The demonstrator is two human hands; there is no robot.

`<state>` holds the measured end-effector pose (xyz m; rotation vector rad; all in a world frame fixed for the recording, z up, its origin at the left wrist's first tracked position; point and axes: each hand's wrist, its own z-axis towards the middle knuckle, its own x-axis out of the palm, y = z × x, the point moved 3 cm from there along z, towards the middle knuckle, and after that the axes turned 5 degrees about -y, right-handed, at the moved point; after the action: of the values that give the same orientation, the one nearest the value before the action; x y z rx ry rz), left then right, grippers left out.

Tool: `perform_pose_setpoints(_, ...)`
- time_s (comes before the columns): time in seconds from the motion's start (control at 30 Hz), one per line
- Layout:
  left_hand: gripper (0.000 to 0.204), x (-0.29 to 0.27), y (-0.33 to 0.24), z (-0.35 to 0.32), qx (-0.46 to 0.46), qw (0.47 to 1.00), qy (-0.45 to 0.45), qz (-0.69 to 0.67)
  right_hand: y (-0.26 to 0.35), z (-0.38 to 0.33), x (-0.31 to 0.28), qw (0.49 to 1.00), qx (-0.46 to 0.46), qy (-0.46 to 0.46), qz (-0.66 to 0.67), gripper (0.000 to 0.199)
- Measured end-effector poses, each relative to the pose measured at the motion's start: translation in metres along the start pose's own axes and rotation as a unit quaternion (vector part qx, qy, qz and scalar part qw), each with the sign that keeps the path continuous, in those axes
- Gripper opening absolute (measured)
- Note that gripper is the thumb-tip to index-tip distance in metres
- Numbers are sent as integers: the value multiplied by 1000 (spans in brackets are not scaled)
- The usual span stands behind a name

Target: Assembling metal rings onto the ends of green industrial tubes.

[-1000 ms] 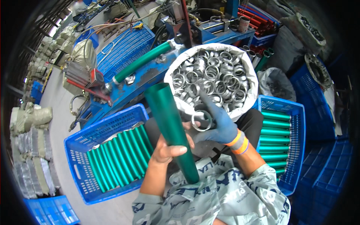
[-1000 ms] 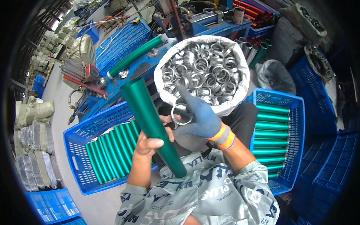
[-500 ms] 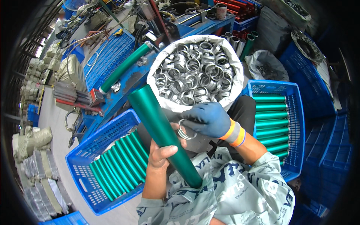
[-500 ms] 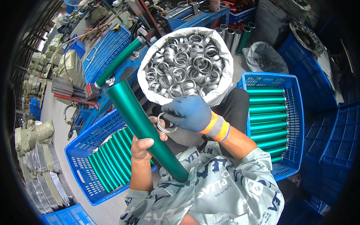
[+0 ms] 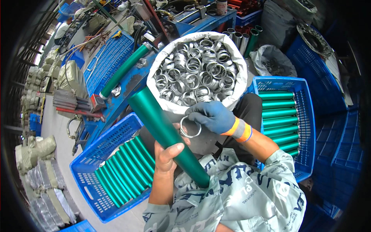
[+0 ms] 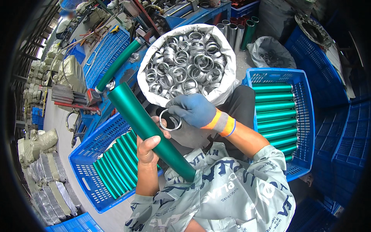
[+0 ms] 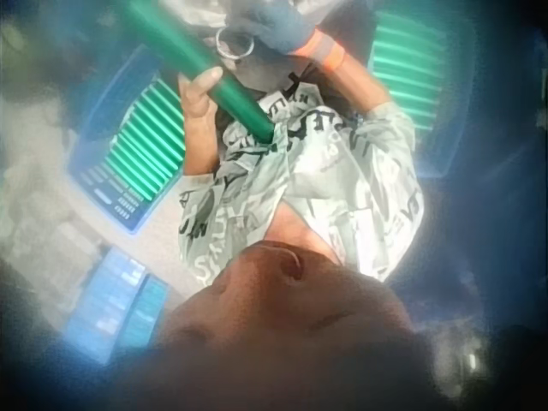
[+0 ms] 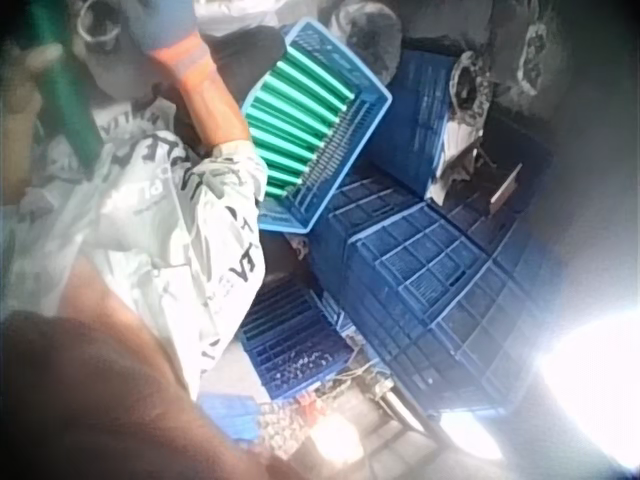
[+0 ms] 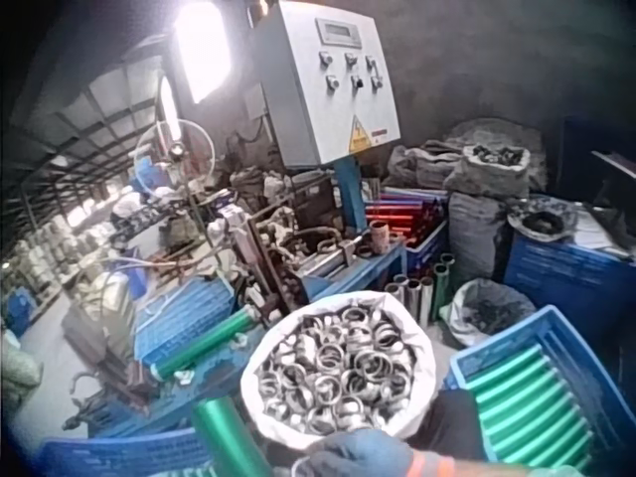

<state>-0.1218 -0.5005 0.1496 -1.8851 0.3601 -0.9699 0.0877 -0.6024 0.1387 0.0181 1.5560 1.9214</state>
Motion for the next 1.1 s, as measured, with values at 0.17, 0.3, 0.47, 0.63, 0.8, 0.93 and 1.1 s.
perform_pose_setpoints(0.17,73,2,0,4,-3,1000,-4,-27,8,-6,-2,993,22,-111,34,21)
perform_pose_setpoints(0.3,68,6,0,4,-9,999,29,12,11,0,-24,984,-98,-59,-133,20)
perform_pose_setpoints(0.47,61,13,-2,7,4,998,42,53,16,-1,-35,968,-125,-8,-218,21)
perform_pose_setpoints(0.63,65,8,1,7,23,969,54,241,-4,-5,-29,992,27,51,-110,25)
perform_pose_setpoints(0.8,64,4,5,11,4,980,13,197,7,-19,-12,948,-162,-118,-246,18)
perform_pose_setpoints(0.93,64,-2,6,12,14,991,-11,131,9,-28,-16,959,-204,-79,-183,22)
perform_pose_setpoints(1.1,63,-13,2,12,-5,999,-38,12,-7,-24,-85,919,-247,-156,-266,40)
